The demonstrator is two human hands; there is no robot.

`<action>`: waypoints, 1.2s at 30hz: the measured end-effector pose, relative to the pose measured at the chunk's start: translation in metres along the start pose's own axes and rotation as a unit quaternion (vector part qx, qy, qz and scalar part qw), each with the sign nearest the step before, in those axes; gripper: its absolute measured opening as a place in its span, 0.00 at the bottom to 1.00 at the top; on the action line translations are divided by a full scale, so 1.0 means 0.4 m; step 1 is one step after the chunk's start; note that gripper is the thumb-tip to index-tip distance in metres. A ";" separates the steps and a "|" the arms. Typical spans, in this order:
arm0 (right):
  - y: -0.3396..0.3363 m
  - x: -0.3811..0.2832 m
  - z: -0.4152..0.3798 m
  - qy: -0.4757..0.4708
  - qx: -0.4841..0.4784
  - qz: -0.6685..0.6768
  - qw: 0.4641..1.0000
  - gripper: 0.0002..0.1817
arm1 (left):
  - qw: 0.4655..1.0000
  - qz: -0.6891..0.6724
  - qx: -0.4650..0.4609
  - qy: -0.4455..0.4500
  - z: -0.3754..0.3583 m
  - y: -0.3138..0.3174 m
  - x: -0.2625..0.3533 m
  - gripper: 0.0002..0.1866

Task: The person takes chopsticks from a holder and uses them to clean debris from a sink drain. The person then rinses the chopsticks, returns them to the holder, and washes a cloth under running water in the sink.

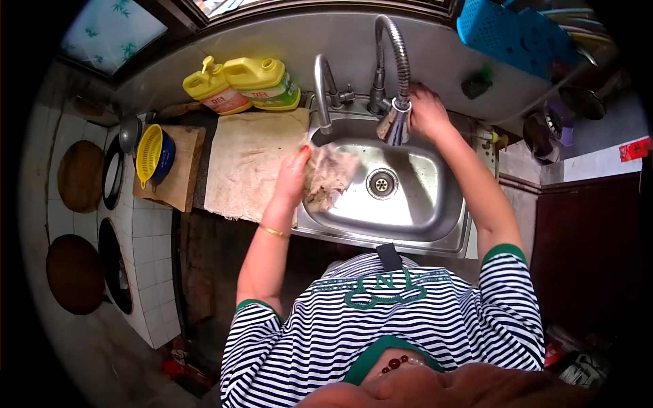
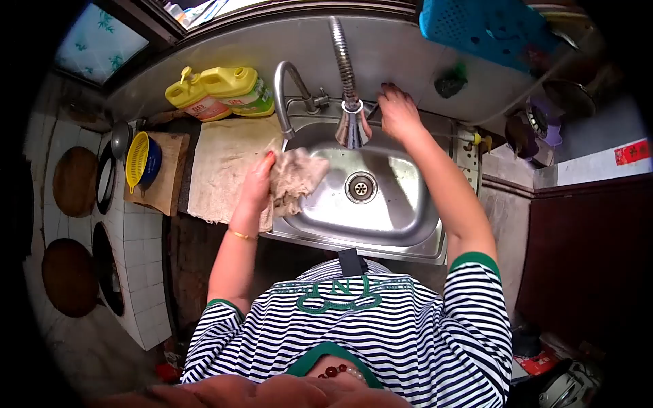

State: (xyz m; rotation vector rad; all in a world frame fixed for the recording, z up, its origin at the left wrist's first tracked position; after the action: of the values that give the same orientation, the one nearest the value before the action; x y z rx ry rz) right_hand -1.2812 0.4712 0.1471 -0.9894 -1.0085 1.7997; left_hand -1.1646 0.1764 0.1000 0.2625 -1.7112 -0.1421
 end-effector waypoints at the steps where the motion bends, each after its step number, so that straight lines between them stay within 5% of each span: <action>1: 0.017 0.007 0.011 0.000 -0.034 -0.020 0.999 0.19 | 0.997 -0.078 -0.006 -0.023 0.003 0.055 -0.007 0.15; 6: 0.054 0.032 0.020 -0.006 -0.066 -0.063 0.996 0.18 | 0.933 -0.325 -0.110 -0.106 0.009 0.257 -0.068 0.17; 10: 0.047 0.040 0.003 -0.006 -0.027 -0.044 0.999 0.16 | 0.926 -0.354 -0.076 -0.109 0.019 0.316 -0.113 0.11; 17: 0.041 0.047 -0.026 -0.011 -0.028 -0.025 0.999 0.16 | 0.928 -0.353 -0.071 -0.097 0.026 0.387 -0.143 0.18; 20: -0.015 0.031 -0.047 -0.035 0.108 -0.015 0.993 0.17 | 0.931 -0.349 -0.042 -0.100 0.028 0.376 -0.185 0.19; 23: -0.018 0.029 -0.093 0.063 0.074 0.176 0.980 0.19 | 0.935 -0.342 -0.021 -0.089 0.029 0.384 -0.191 0.19; 24: 0.046 0.040 -0.119 0.141 -0.020 0.227 0.963 0.22 | 0.937 -0.338 -0.016 -0.085 0.027 0.386 -0.191 0.19; 25: 0.139 0.049 -0.153 0.226 -0.085 0.395 0.886 0.25 | 0.937 -0.338 -0.018 -0.089 0.015 0.392 -0.186 0.18; 28: 0.232 -0.036 -0.254 0.351 -0.245 0.707 0.562 0.30 | 0.940 -0.315 -0.014 -0.129 0.017 0.385 -0.226 0.17; 32: 0.242 -0.009 -0.284 0.379 -0.166 0.717 0.561 0.10 | 0.950 -0.286 0.055 -0.113 0.038 0.325 -0.263 0.17; 35: 0.184 0.013 -0.300 0.441 -0.045 0.757 0.481 0.10 | 0.936 -0.309 0.094 -0.143 0.041 0.300 -0.301 0.18; 36: 0.183 -0.006 -0.302 0.427 -0.051 0.749 0.504 0.10 | 0.929 -0.320 0.106 -0.154 0.048 0.292 -0.321 0.18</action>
State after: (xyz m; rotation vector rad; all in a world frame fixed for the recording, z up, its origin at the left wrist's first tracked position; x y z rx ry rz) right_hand -1.1925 0.4745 0.0375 -2.9331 0.8280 1.7148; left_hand -1.1765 0.3206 0.0024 1.0053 -1.8959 -0.5001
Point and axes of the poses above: each hand's wrist, its own z-axis towards the middle knuckle, its own y-axis out of the palm, x = y × z, the point moved 8 cm from there along z, towards the middle knuckle, and after that the axes turned 8 degrees about y, right-handed, at the moved point
